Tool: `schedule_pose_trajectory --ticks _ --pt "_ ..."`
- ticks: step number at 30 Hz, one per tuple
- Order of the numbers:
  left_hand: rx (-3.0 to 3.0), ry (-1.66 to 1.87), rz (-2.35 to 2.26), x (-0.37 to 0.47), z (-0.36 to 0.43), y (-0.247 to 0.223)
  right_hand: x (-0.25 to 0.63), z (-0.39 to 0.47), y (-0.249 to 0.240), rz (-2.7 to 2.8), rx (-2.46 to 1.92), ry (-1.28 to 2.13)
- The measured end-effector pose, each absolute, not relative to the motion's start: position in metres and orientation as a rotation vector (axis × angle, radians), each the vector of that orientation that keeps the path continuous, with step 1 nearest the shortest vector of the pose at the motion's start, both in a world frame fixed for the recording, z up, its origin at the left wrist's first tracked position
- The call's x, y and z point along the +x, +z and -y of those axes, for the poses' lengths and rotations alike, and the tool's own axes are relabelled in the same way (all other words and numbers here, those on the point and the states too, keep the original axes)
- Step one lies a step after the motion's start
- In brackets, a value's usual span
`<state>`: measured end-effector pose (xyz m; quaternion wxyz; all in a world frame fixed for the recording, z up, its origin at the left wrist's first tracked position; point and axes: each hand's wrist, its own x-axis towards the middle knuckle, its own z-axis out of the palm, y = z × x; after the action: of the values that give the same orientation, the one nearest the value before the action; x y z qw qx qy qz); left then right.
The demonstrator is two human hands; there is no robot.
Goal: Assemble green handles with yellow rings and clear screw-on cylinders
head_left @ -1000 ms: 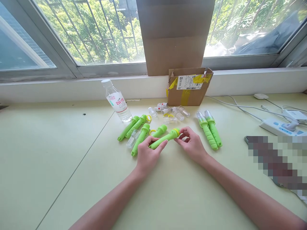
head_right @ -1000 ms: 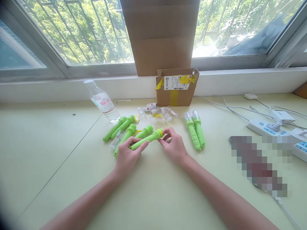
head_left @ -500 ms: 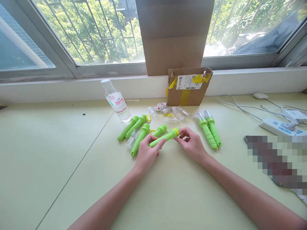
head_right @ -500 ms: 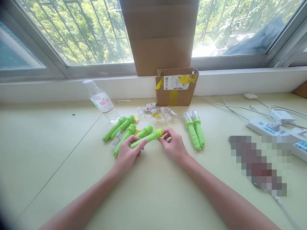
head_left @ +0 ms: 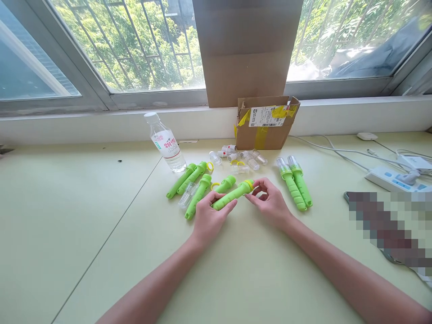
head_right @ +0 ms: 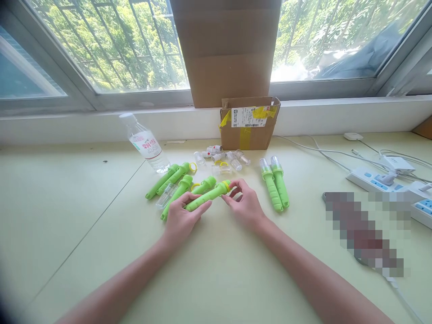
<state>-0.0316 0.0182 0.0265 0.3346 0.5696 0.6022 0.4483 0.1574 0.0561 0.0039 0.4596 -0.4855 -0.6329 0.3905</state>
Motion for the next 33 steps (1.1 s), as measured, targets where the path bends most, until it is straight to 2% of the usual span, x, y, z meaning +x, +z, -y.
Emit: schedule_pose_trajectory --ticks 20,33 --pt "1.421 1.049 -1.545 -0.0313 -0.019 0.0332 0.1551 -0.0551 0.0034 1.567 -1.193 0.895" --pt "1.624 1.198 -1.527 -0.0274 -0.0159 0.0264 0.1542 -0.0545 0.002 1.53 -1.168 0.799"
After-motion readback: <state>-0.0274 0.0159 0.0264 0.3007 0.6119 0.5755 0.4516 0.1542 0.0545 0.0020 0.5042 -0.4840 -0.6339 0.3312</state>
